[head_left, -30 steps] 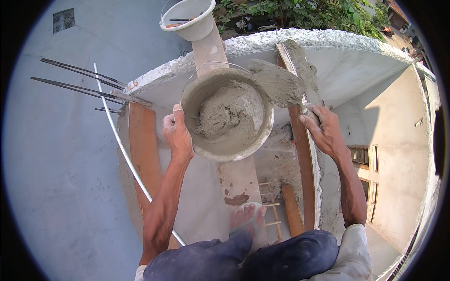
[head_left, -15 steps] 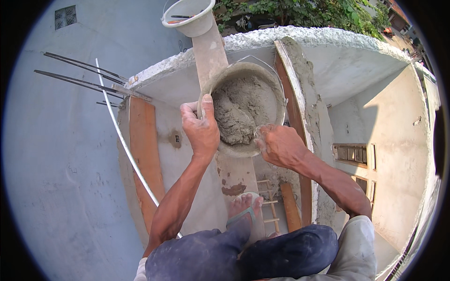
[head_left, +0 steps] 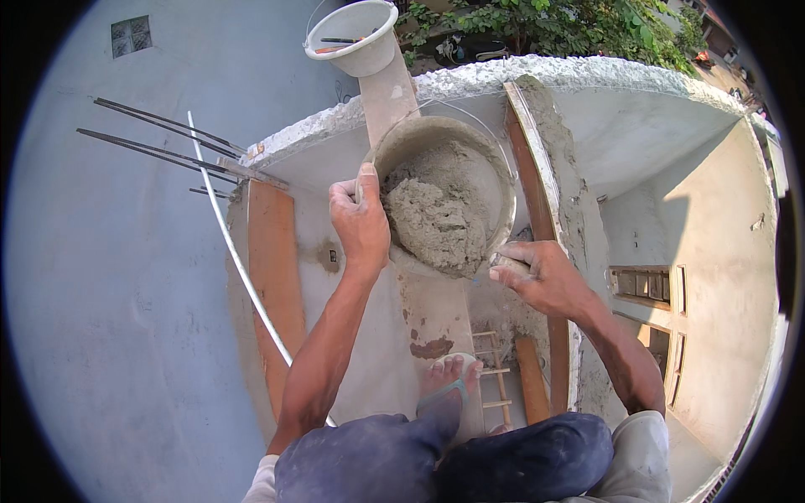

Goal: The person applies cement to the top edge of a wall using a trowel and smooths it with a wooden board.

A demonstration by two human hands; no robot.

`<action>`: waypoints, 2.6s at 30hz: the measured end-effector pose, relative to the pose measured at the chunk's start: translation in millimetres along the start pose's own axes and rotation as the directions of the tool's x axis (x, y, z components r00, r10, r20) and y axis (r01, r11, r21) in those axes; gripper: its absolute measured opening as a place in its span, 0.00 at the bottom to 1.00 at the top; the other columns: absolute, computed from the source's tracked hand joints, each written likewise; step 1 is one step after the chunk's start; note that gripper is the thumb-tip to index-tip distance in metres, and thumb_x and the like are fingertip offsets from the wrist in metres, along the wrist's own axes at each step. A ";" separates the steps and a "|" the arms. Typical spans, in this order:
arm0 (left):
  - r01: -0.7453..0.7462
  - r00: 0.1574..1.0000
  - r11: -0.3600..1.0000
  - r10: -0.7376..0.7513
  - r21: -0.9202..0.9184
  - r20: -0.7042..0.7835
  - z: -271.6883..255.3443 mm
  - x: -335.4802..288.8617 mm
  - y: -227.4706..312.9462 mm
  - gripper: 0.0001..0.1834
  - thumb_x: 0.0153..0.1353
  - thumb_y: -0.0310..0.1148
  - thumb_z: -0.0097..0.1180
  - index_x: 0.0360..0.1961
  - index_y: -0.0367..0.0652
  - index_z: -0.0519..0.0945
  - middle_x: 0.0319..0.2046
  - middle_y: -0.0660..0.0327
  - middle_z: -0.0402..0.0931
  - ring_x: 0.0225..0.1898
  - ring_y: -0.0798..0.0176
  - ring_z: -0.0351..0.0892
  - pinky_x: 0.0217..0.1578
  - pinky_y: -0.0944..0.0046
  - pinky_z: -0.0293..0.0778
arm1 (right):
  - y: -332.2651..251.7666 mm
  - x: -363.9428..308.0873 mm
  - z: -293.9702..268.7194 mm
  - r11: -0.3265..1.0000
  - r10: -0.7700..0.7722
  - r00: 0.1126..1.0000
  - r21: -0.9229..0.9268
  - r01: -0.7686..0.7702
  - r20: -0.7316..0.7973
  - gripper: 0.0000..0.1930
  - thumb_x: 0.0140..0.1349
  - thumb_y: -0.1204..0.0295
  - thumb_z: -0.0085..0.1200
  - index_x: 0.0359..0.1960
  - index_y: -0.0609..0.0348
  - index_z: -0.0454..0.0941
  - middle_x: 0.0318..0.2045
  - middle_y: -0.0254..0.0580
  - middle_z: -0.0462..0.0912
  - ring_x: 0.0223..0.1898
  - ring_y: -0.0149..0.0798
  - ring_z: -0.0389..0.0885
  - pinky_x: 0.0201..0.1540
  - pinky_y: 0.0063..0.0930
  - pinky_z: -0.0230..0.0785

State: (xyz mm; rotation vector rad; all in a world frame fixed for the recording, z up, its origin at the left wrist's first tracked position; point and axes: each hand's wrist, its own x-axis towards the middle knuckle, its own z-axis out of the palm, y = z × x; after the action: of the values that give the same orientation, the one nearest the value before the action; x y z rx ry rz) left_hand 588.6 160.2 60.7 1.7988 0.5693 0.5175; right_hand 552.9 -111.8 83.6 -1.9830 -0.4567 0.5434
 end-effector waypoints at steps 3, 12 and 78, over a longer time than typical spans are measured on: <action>0.212 0.977 0.977 -0.212 0.007 0.017 -18.2 15.8 -3.6 0.24 0.72 0.52 0.55 0.35 0.39 0.70 0.29 0.66 0.65 0.30 0.72 0.62 0.31 0.66 0.67 | -7.3 -13.0 -4.0 0.996 0.048 0.996 0.075 -0.043 -0.071 0.15 0.64 0.68 0.59 0.45 0.70 0.82 0.36 0.61 0.85 0.37 0.51 0.83 0.46 0.39 0.73; 0.249 0.968 0.920 -0.234 -0.303 0.087 -52.2 32.7 -69.3 0.24 0.72 0.54 0.53 0.38 0.39 0.71 0.37 0.60 0.75 0.38 0.69 0.73 0.40 0.63 0.74 | 31.1 -48.0 -32.2 0.944 0.329 0.861 0.172 -0.282 -0.389 0.16 0.60 0.70 0.51 0.42 0.72 0.80 0.26 0.43 0.80 0.30 0.32 0.76 0.37 0.31 0.72; 0.112 0.993 0.994 -0.111 0.010 -0.049 -30.2 5.4 -34.7 0.24 0.72 0.53 0.53 0.35 0.39 0.70 0.30 0.65 0.68 0.31 0.72 0.65 0.35 0.66 0.68 | -17.5 13.0 -15.7 0.967 0.151 0.959 0.168 -0.194 0.238 0.23 0.62 0.67 0.61 0.55 0.70 0.79 0.42 0.59 0.86 0.43 0.43 0.83 0.50 0.37 0.72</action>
State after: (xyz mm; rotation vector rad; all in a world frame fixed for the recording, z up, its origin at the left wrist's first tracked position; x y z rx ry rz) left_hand 570.3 195.1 36.3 1.7587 0.7040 0.4832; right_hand 570.8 -108.6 103.3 -1.7947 -0.3552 0.8953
